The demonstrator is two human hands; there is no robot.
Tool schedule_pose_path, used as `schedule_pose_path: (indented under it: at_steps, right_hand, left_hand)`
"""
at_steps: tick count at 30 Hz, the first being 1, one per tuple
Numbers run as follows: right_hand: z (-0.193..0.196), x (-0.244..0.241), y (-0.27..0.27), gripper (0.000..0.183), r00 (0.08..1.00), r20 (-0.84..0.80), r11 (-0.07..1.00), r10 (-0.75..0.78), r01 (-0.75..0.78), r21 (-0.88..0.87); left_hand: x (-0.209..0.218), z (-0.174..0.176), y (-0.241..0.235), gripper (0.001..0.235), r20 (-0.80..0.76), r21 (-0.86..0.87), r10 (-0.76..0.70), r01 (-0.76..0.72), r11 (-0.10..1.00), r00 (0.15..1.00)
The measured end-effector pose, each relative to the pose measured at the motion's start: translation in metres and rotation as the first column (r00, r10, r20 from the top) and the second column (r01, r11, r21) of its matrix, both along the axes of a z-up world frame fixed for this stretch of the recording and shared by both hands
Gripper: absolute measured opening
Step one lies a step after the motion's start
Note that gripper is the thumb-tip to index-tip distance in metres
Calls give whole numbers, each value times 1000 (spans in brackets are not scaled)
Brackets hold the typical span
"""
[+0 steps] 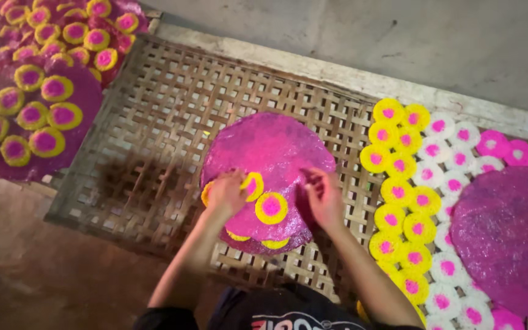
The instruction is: The person arranges small yellow and pink circular pieces onto a larger pink glittery circular base on a woven mat. They repeatedly pick up the small circles and place them in a pattern on the base, then move the completed base to a nearby tray.
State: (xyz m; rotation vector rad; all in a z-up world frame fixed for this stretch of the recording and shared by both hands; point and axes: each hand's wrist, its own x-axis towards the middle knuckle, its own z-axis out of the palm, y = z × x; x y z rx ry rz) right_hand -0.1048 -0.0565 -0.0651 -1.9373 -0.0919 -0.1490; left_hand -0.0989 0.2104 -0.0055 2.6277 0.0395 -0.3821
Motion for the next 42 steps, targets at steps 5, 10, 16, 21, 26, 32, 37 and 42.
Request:
schedule_pose_path:
  at_steps: [5, 10, 16, 21, 26, 32, 37, 42]
  right_hand:
    - [-18, -14, 2, 35, 773, -507, 512, 382, 280, 812]
    - [-37, -1, -83, 35, 836, -537, 667, 109, 339, 663]
    - [-51, 9, -158, 40, 961, 26, 880, -275, 262, -396]
    - [-38, 12, -156, 43, 944, 134, 809, -301, 328, -488]
    - [-15, 12, -143, 47, 900, 317, 740, -300, 429, -518]
    - [5, -44, -108, 40, 910, 283, 839, -301, 394, -374]
    - [1, -82, -41, 26, 986, -162, 999, -35, 33, -15]
    - [-3, -100, -18, 44, 785, -483, 758, 387, 27, 652]
  left_hand:
    - [4, -1, -75, 34, 22, -311, -143, 143, 940, 989]
    - [45, -83, -171, 43, 370, -668, -16, 278, 691, 929]
    - [76, -150, -262, 29, 192, -667, -215, 287, 688, 958]
    - [74, -111, -279, 29, 279, -350, -224, 316, 882, 934]
    - [63, -53, -246, 38, 356, -293, -214, 327, 899, 909]
    - [-9, -19, -87, 51, 494, -6, -131, 154, 988, 859]
    - [-61, -16, -50, 46, 347, 92, -197, 176, 980, 917]
    - [-69, 7, -87, 26, 64, -194, -185, 194, 962, 981]
